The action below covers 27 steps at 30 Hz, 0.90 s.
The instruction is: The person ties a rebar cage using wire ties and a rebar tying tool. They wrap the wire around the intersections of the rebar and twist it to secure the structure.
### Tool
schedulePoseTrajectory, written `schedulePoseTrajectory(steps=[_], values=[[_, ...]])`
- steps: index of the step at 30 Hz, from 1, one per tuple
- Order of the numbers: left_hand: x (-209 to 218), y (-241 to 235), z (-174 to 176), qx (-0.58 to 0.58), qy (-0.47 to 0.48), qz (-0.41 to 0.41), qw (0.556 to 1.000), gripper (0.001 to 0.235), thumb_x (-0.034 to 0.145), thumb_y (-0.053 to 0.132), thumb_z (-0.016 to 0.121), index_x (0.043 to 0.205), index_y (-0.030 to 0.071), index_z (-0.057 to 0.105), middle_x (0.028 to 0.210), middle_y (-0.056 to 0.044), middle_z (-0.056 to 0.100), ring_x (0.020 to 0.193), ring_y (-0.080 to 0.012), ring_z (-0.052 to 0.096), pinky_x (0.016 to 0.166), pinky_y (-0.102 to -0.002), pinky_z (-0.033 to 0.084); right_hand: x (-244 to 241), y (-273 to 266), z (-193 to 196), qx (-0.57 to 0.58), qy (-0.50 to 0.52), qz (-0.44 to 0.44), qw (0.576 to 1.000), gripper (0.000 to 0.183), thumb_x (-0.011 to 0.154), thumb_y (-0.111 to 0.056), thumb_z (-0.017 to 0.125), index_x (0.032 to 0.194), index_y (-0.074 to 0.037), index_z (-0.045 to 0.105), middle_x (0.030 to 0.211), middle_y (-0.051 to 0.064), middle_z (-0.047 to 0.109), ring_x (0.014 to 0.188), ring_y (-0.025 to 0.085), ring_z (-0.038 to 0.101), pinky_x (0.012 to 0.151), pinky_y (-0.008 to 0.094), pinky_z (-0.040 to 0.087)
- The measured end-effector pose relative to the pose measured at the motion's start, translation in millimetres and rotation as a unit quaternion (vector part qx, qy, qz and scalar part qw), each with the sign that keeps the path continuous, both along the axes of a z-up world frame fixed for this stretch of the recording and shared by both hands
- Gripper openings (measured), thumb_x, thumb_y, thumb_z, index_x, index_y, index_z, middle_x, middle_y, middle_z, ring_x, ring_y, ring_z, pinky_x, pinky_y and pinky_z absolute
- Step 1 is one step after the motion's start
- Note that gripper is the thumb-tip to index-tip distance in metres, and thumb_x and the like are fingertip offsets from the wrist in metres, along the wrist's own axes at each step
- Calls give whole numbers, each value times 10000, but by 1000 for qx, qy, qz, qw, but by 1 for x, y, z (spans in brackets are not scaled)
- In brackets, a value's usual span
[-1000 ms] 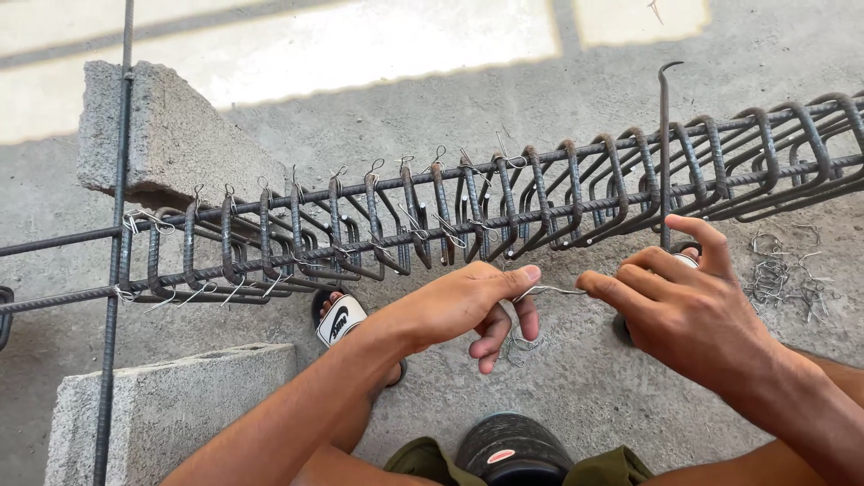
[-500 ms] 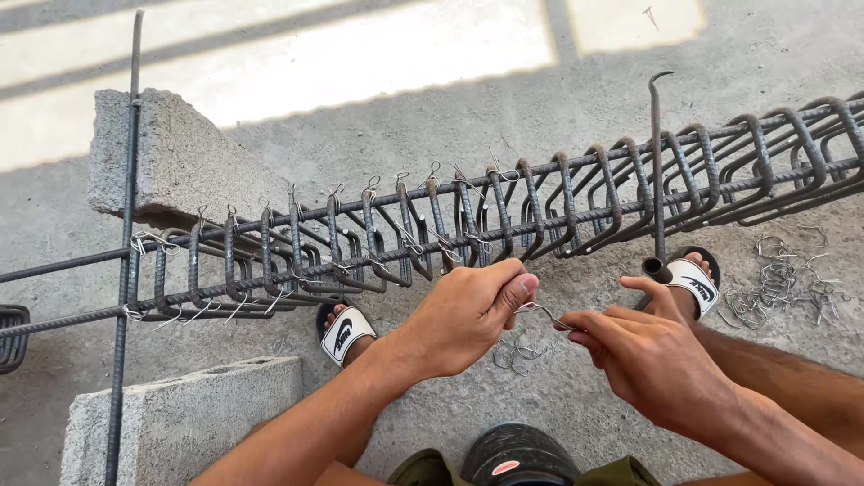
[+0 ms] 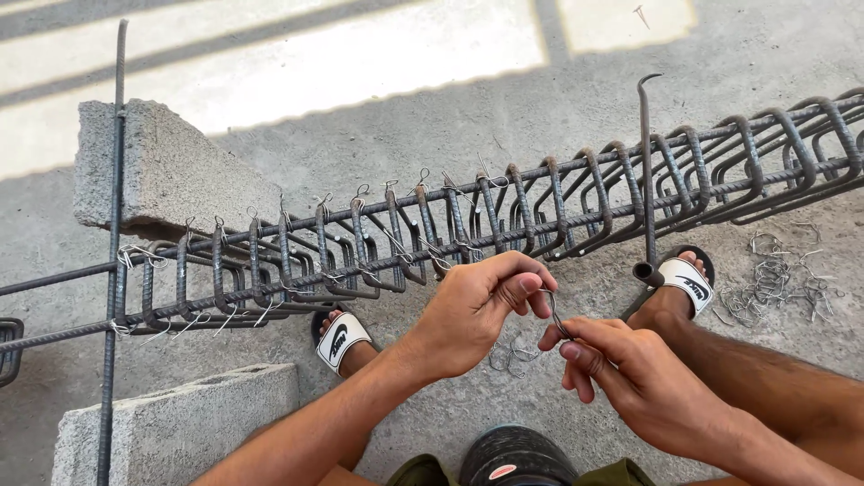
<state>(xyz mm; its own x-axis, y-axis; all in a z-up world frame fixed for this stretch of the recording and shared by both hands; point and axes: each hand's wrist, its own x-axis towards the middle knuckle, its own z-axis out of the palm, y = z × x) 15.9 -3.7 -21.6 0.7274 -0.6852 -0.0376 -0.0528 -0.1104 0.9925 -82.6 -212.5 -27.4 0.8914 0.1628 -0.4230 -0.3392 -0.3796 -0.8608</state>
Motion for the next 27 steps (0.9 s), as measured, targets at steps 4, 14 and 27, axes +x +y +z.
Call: schedulePoseTrajectory(steps=[4, 14, 27], values=[[-7, -7, -9, -68, 15, 41, 997, 363, 1065, 347, 442, 1056, 51, 652, 816, -35, 666, 750, -97, 588, 671, -249, 518, -4, 5, 3, -19, -32, -1, 999, 372, 973, -211, 543, 1220, -97, 797, 547, 24, 569, 520, 125, 639, 474, 304, 559], [-7, -9, -9, -138, 124, 34, 982, 441, 1075, 389, 424, 1029, 17, 657, 883, -82, 680, 794, -112, 589, 739, -255, 523, 1, 3, 9, 23, -86, 1, 996, 352, 931, -110, 580, 1207, -71, 796, 489, 51, 645, 430, 129, 550, 384, 296, 495], [1, -12, 8, -24, -7, 71, 997, 320, 1063, 222, 480, 967, 17, 706, 772, -57, 726, 628, -100, 615, 580, -237, 532, 20, -13, 25, -141, -104, 64, 982, 304, 939, -226, 591, 1113, -196, 838, 445, -12, 678, 411, 107, 609, 724, 327, 431]])
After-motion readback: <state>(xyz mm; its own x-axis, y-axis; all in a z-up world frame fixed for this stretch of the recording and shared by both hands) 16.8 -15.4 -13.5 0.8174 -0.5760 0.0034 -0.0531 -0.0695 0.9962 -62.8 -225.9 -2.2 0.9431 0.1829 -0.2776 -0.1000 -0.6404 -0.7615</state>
